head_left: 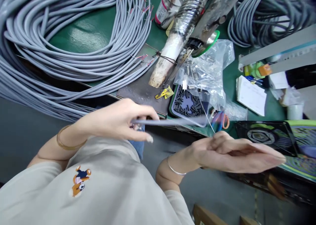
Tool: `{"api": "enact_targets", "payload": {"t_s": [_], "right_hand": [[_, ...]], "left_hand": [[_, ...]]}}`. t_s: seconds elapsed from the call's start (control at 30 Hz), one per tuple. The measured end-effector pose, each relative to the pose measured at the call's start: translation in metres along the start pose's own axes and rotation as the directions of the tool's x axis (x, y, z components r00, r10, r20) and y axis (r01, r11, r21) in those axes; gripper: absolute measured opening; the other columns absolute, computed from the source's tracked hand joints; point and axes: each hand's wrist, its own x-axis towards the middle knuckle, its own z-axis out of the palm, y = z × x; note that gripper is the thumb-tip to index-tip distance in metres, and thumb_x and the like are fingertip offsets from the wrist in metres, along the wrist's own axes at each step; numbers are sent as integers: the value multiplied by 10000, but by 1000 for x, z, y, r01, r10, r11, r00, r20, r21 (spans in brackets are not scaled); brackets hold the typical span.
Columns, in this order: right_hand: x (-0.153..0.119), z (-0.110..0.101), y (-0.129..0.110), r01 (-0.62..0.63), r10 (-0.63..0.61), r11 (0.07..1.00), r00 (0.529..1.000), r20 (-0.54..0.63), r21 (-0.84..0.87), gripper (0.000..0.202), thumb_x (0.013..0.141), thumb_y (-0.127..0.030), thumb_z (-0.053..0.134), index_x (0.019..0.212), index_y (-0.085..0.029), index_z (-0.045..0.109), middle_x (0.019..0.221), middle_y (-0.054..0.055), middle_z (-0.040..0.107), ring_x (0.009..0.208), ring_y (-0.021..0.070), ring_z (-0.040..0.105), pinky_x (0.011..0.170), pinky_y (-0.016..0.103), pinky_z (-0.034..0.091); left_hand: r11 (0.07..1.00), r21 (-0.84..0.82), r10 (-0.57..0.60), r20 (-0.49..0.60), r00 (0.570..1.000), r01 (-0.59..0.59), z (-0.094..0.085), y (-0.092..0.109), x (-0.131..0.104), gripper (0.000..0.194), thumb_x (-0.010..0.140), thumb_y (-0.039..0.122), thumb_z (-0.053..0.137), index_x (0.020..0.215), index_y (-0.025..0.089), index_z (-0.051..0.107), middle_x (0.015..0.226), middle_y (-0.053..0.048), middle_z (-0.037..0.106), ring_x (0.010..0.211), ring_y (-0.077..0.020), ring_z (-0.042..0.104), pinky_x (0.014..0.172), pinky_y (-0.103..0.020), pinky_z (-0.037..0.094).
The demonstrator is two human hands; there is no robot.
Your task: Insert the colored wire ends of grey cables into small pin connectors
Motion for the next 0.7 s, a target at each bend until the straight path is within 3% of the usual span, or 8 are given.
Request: {"api": "enact_targets", "payload": {"t_s": [0.13,0.23,0.3,0.33,0.4,0.47,0.57,0.7], "right_hand": [[13,-26,8,-155,147,985,984,101,76,252,1054,-336,491,929,-249,692,543,-105,148,386,33,-21,307,121,95],[15,-33,7,-248,242,968,962,130,34,258,1035,-341,522,835,-217,628,515,-120,145,361,27,-1,323,135,114],[11,-28,3,-268,276,960,957,93,-84,305,1028,-363,511,767,-220,577,488,-124,142,351,32,14,337,159,115],[8,-25,0,-283,297,946,952,72,-160,323,1027,-379,501,748,-226,556,479,-124,155,351,36,35,350,172,130],[-2,-16,-9,-282,310,917,949,61,-282,326,1001,-401,539,724,-230,546,469,-122,215,340,38,107,368,193,165],[-14,-8,-18,-281,343,883,933,106,-376,301,962,-400,613,723,-218,606,502,-98,376,351,40,258,386,212,207],[-31,2,-29,-333,509,801,816,274,-498,228,955,-373,646,817,-207,720,607,-46,567,451,63,456,441,234,301],[-51,14,-33,-447,707,701,539,458,-556,109,927,-280,686,892,-208,760,714,-37,633,475,36,352,461,245,256]], "left_hand": [[996,-5,85,238,967,-87,43,-2,24,344,782,218,838,1115,191,756,612,77,604,506,-74,513,525,-202,387],[989,-125,111,283,953,-78,82,-20,38,225,809,211,805,1029,166,792,623,50,645,549,-86,558,553,-191,400],[984,-179,30,161,986,-1,100,-34,41,162,881,183,693,993,146,804,620,31,671,535,-83,541,524,-190,374],[984,-166,-54,23,998,57,105,-40,41,200,908,192,651,1021,139,807,638,19,690,542,-85,538,530,-195,372],[981,-165,-143,-234,962,106,104,-51,36,248,933,211,616,1068,135,809,746,-16,765,606,-95,592,590,-200,428],[982,-169,-150,-420,895,85,96,-57,29,244,921,240,654,1074,137,814,911,-56,819,719,-114,668,690,-209,495],[967,-237,-203,-516,832,89,81,-59,17,217,879,280,711,976,113,809,840,-65,807,652,-107,659,625,-200,501],[872,-478,-340,-444,829,102,72,-60,12,185,830,278,742,895,105,730,688,-21,726,530,-72,601,525,-174,476]]}}
